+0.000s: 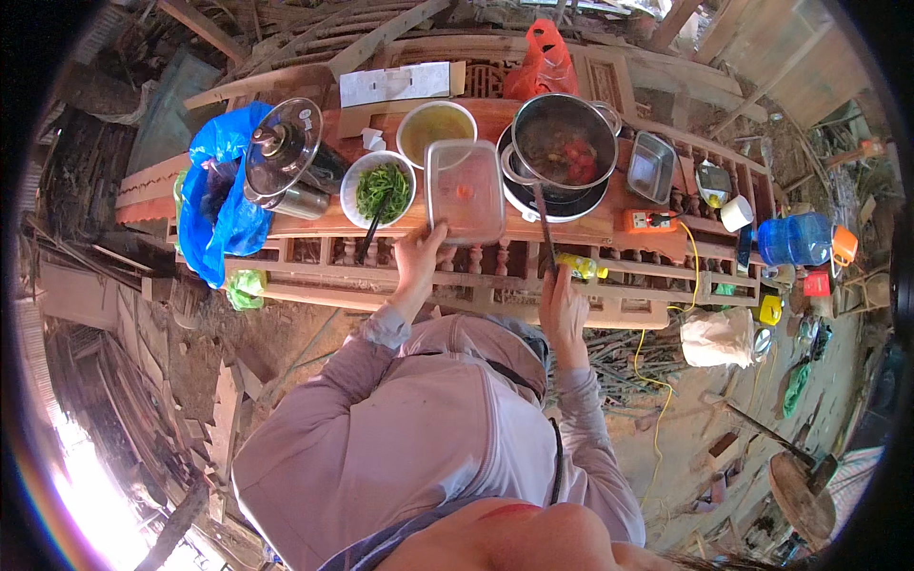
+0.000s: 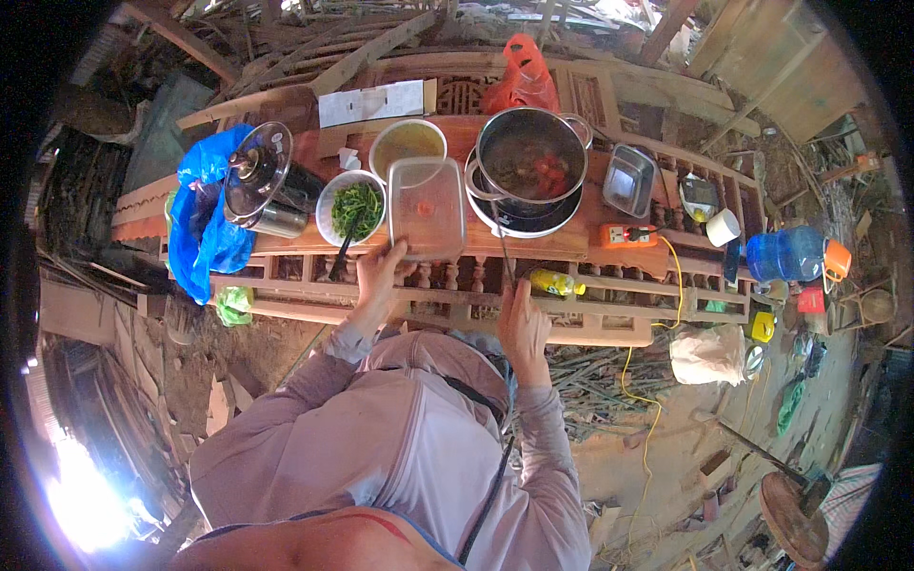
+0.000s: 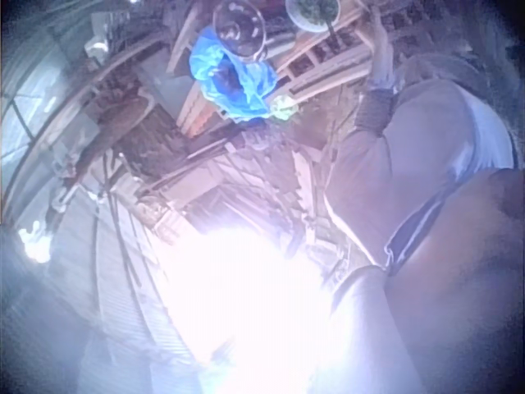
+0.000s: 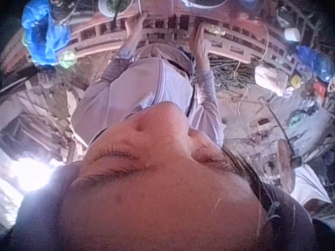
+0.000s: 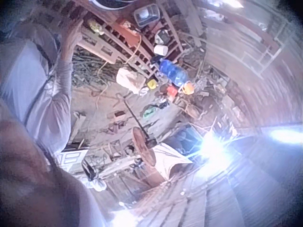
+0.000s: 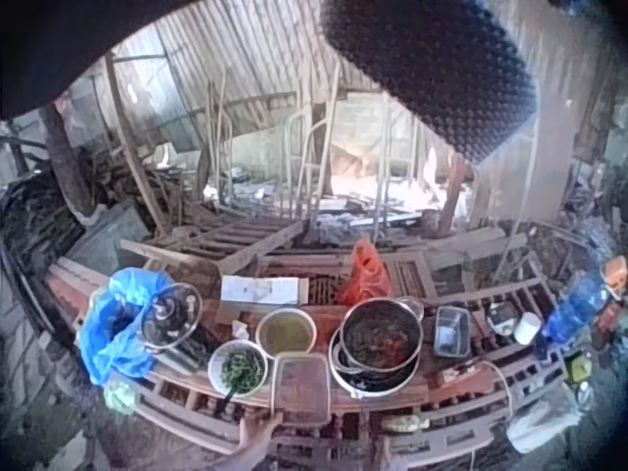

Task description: The person unpacks items from a blue plastic bag, including a white bowl and a red tomato, then transfers green vegetables from a pot into a bowl using chopsticks. They pour liquid from a pot into a bowl, add cooked meat from a container into the pot, and place the tomato into a small container.

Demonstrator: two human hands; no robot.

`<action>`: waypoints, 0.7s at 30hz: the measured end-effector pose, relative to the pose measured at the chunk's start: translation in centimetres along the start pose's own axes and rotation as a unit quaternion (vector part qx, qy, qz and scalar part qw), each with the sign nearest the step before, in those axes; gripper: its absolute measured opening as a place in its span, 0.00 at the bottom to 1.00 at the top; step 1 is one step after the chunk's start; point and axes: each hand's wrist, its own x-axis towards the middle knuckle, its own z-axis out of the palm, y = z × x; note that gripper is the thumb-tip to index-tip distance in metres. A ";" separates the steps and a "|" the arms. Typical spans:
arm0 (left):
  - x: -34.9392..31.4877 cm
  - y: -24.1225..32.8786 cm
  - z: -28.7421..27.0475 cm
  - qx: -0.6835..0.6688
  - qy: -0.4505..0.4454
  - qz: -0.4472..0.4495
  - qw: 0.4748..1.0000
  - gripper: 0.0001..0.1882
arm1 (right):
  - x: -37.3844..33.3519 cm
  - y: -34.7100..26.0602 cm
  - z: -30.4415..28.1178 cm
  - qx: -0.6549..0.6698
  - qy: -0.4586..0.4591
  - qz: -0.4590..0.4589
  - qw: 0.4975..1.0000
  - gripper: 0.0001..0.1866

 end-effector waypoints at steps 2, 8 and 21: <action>-0.5 -2.7 -2.6 0.009 -0.006 -0.087 0.996 0.09 | -1.7 0.0 0.2 0.006 -0.023 -0.012 1.000 0.15; 5.8 -11.2 -4.1 0.047 -0.026 -0.167 0.984 0.10 | -0.7 1.2 5.1 0.088 -0.094 -0.035 0.991 0.24; 10.7 -14.6 -2.8 -0.164 -0.026 -0.063 0.984 0.26 | 7.9 -3.9 21.3 0.111 -0.073 0.085 0.987 0.40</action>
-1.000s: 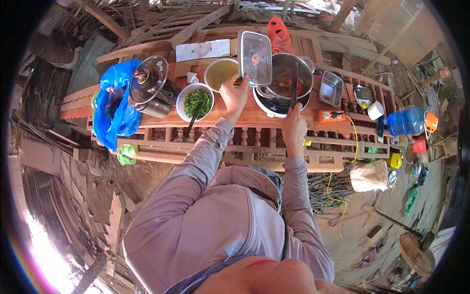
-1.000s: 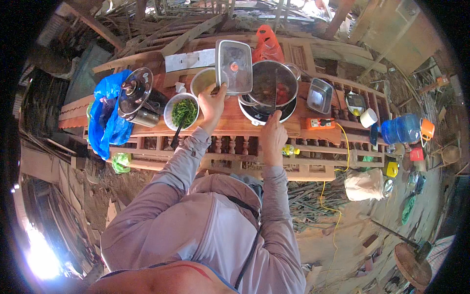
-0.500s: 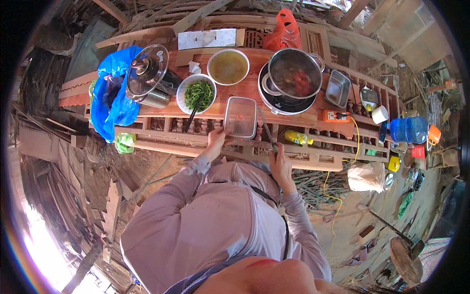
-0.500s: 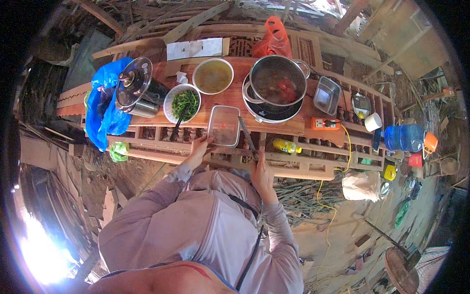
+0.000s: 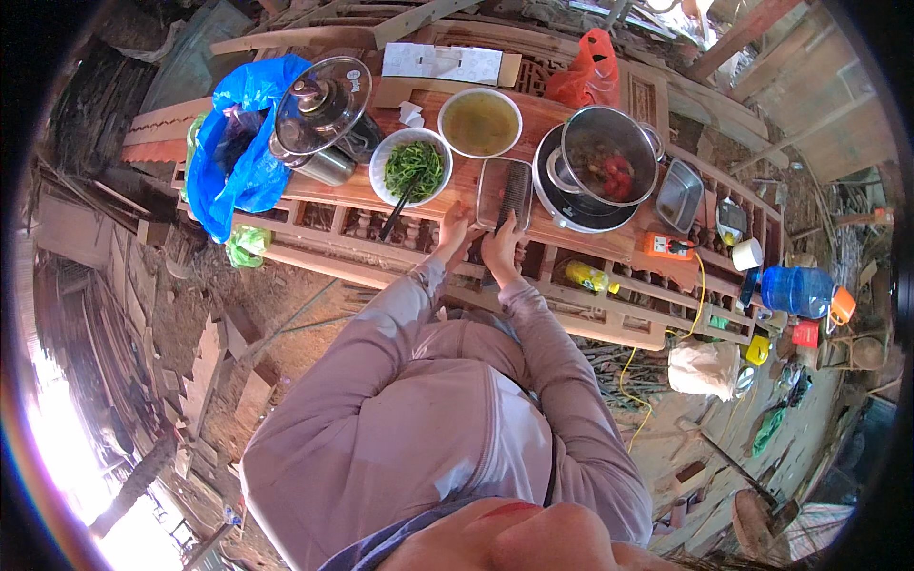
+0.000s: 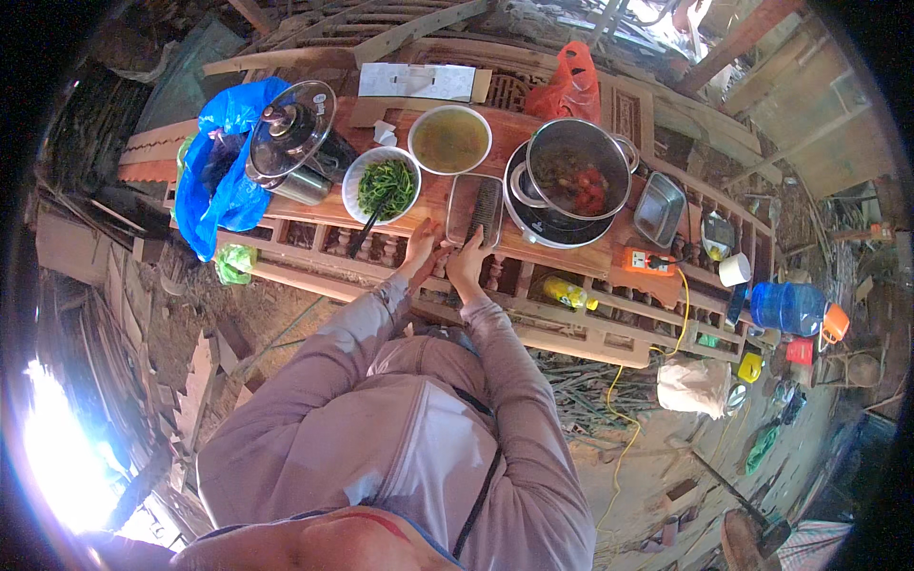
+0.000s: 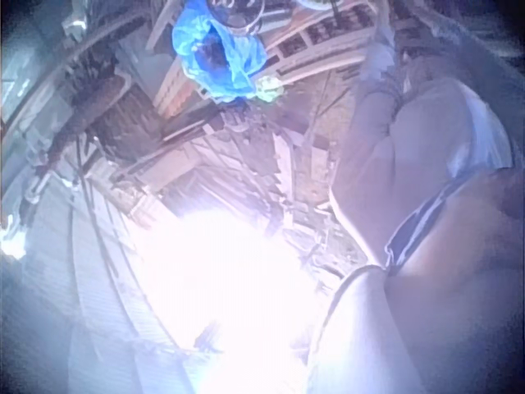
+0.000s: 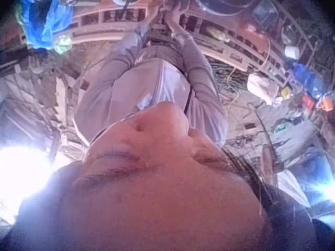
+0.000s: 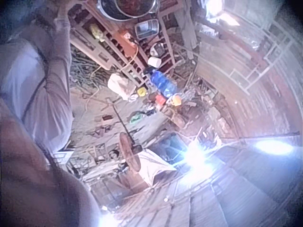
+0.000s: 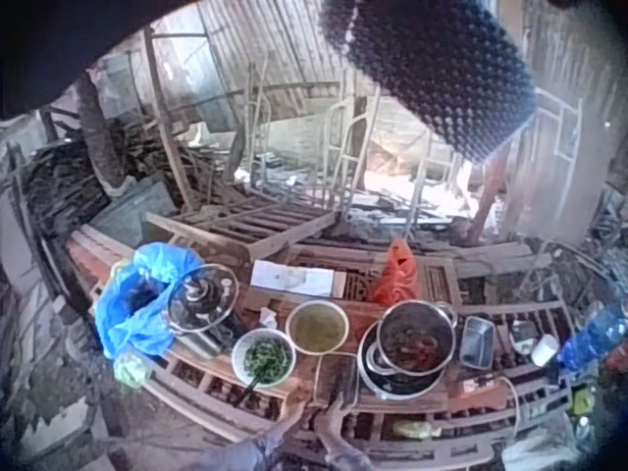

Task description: The person unpacks items from a blue plastic bag, including a white bowl and a red tomato, then transfers green vegetables from a pot into a bowl using chopsticks. They pour liquid from a pot into a bowl, add cooked meat from a container into the pot, and place the tomato into a small container.

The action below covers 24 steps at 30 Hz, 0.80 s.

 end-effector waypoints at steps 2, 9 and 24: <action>-1.2 0.8 0.6 -0.024 -0.004 -0.011 1.000 0.26 | -0.5 -0.3 0.9 0.011 0.042 -0.017 0.999 0.39; -4.0 2.9 -3.2 0.092 -0.026 -0.074 0.993 0.26 | -2.2 -0.9 0.0 0.069 0.100 -0.092 0.988 0.38; -16.2 3.5 -24.0 0.457 -0.012 -0.206 0.865 0.36 | -0.8 -8.9 0.6 -0.104 0.033 -0.405 0.908 0.39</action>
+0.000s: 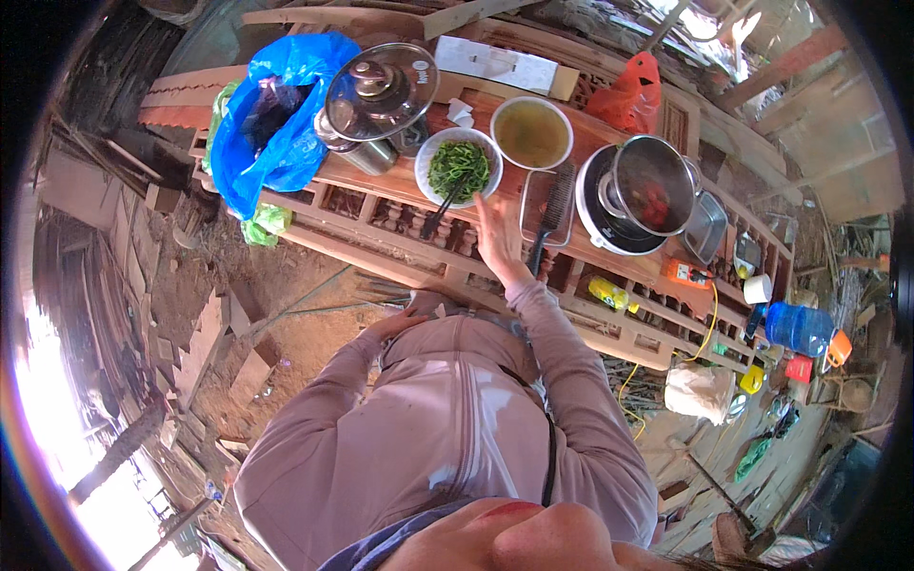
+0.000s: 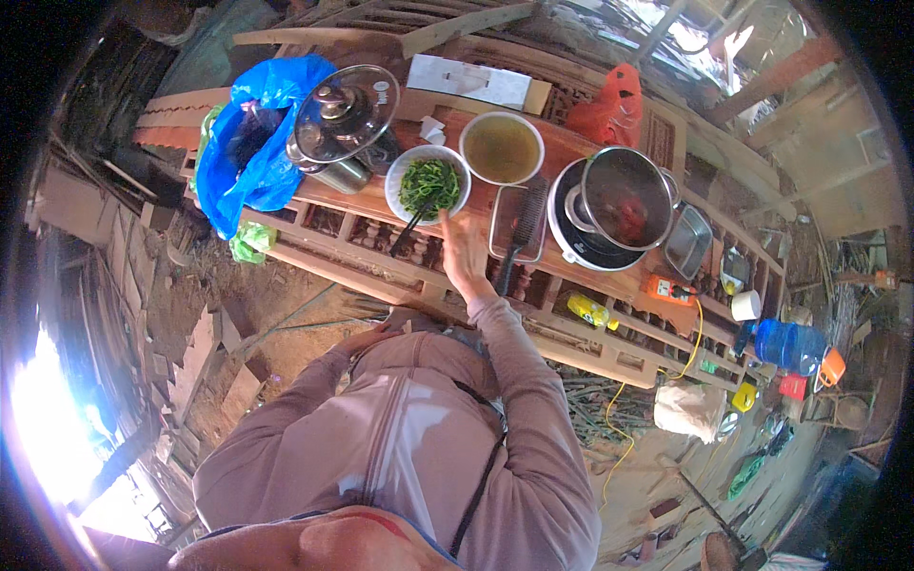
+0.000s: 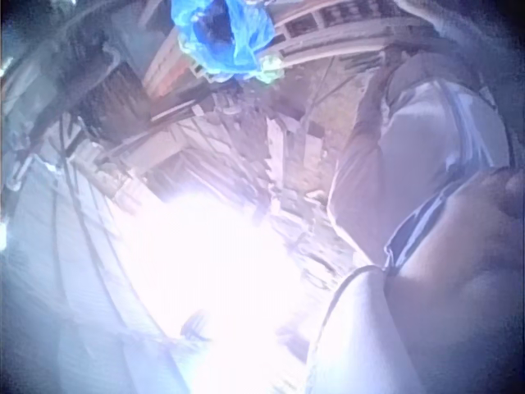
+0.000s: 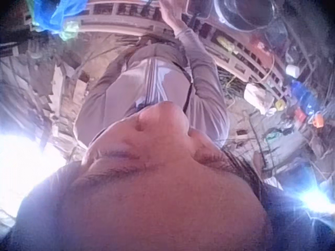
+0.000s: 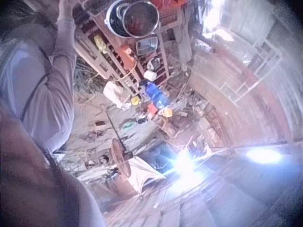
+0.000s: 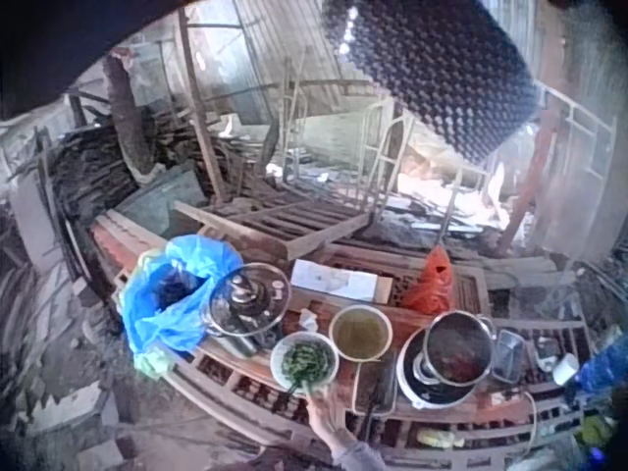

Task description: The person unpacks items from a blue plastic bag, including a white bowl and a red tomato, then transfers green vegetables from a pot into a bowl using chopsticks. They pour liquid from a pot into a bowl, add cooked meat from a container into the pot, and place the tomato into a small container.

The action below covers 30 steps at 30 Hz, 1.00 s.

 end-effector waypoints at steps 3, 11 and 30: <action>0.6 0.6 -1.4 -0.048 0.057 0.035 0.997 0.34 | 3.6 -2.9 1.8 -0.060 -0.170 -0.077 0.981 0.41; 0.3 -1.7 -2.5 -0.103 0.239 0.072 0.963 0.30 | 6.1 -4.4 3.6 0.081 -0.147 -0.110 0.980 0.18; 0.1 0.4 3.1 -0.155 0.387 -0.106 0.903 0.20 | 12.1 -8.8 4.5 0.131 -0.230 -0.198 0.944 0.16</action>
